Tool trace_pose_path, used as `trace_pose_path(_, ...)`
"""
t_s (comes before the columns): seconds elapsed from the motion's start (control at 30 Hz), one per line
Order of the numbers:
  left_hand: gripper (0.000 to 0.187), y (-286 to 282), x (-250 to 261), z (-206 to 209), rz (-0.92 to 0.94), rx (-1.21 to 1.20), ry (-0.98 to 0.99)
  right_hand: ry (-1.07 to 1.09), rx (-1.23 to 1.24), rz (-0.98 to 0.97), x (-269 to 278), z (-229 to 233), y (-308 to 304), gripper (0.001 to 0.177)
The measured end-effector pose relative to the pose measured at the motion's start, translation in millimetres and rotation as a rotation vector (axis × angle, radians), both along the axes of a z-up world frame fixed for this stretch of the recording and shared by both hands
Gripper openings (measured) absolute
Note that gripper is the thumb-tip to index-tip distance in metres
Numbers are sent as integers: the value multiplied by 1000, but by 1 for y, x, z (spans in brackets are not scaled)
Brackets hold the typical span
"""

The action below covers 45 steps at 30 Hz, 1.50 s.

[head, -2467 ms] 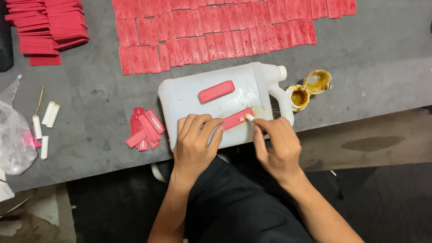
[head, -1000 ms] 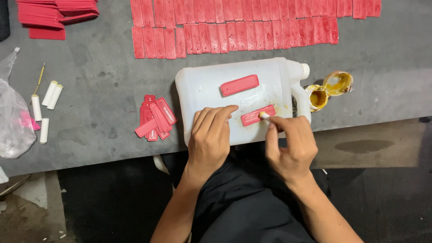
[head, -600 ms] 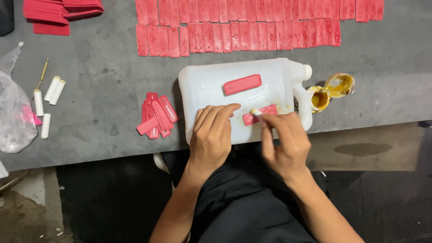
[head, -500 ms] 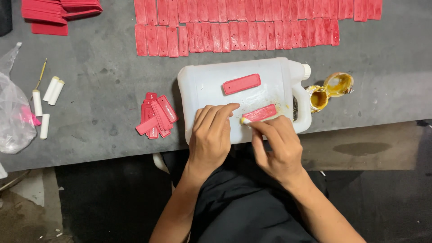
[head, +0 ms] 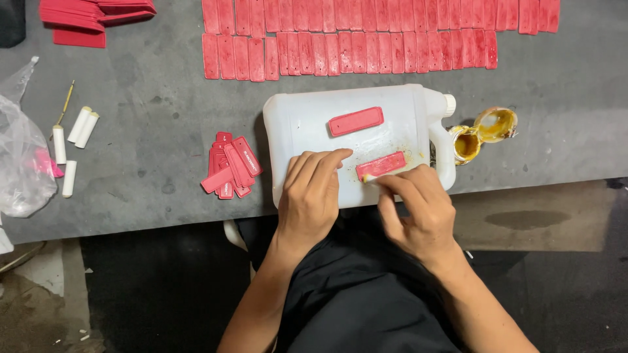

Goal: Applying glue to small red leather pieces using a manual applicator

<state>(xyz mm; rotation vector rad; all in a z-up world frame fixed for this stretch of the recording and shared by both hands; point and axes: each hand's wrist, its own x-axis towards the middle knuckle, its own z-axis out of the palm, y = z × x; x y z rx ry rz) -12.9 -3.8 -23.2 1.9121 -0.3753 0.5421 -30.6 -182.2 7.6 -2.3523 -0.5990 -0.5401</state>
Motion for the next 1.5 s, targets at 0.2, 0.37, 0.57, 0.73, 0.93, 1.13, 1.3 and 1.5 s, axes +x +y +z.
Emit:
trace_pose_path(0.2,28,-1,1,1,-8,1,6,9,1,14,-4,-4,-2,11)
trace_pose_path(0.37,28,-1,0,1,2,-6,6,-78,-40,-92,-6,-1,1,11)
trace_pose_path(0.57,28,-1,0,2,-2,1,17,-103,-31,-129,-13,-9,-3,9)
trace_pose_path(0.73,28,-1,1,4,-6,16,16,-81,17,-75,-18,-14,0,10)
trace_pose_path(0.93,28,-1,0,5,-2,20,19,-104,3,-88,-18,-17,6,11)
trace_pose_path(1.13,28,0,1,4,6,27,24,-137,9,-135,-16,-15,-1,10)
trace_pose_path(1.3,27,0,2,6,-9,36,23,-120,51,-123,-17,-17,2,11)
trace_pose_path(1.5,27,-1,0,4,-4,19,25,-205,-56,-281,-14,-13,-11,11)
